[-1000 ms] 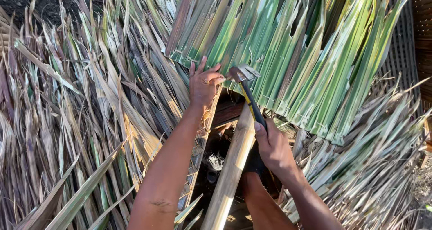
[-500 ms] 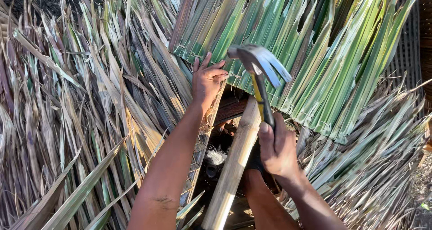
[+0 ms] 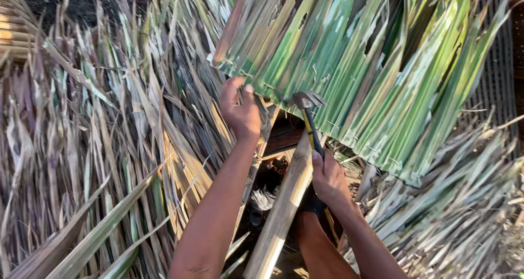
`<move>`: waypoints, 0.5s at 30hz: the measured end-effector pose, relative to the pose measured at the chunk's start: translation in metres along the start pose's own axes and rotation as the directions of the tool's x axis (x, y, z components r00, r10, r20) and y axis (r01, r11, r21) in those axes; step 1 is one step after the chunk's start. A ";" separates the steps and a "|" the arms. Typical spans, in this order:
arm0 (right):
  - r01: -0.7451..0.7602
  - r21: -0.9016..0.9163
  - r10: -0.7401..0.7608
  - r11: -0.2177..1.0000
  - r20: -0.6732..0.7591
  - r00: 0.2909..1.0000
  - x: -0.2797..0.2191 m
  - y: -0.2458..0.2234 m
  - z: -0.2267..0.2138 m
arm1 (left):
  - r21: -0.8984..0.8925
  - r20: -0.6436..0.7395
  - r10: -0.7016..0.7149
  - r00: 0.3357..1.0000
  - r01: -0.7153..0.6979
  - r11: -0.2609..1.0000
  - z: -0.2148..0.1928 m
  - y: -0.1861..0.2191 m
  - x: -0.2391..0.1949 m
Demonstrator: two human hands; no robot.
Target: The person is securing dried palm fronds to a roof structure using a hammer and nails. They repeatedly position the fronds, hold them in place, and hammer nails into the underlying wooden beams to fasten the thatch.
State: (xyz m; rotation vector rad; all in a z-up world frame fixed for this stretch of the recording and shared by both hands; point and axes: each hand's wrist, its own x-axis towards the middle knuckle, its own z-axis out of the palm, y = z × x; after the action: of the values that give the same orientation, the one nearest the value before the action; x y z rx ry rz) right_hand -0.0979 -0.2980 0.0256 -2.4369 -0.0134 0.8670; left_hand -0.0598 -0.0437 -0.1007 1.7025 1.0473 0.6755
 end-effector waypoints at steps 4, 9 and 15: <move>-0.061 0.027 0.060 0.998 0.028 0.998 0.007 -0.012 -0.006 | -0.497 0.164 -0.533 0.830 0.536 0.682 0.018 -0.022 0.015; -0.175 0.100 0.160 0.980 0.137 0.978 0.000 -0.028 -0.018 | -0.487 0.264 -0.597 0.757 0.639 0.595 0.030 -0.064 0.040; -0.165 0.101 0.152 0.981 0.120 0.981 0.000 -0.035 -0.019 | -0.292 0.138 -0.862 0.488 0.851 0.436 0.049 -0.087 0.055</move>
State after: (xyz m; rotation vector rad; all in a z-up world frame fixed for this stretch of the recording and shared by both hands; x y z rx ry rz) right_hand -0.0808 -0.2775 0.0556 -2.3067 0.1855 1.0456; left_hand -0.0227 -0.0050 -0.2014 0.6578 1.5420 0.1537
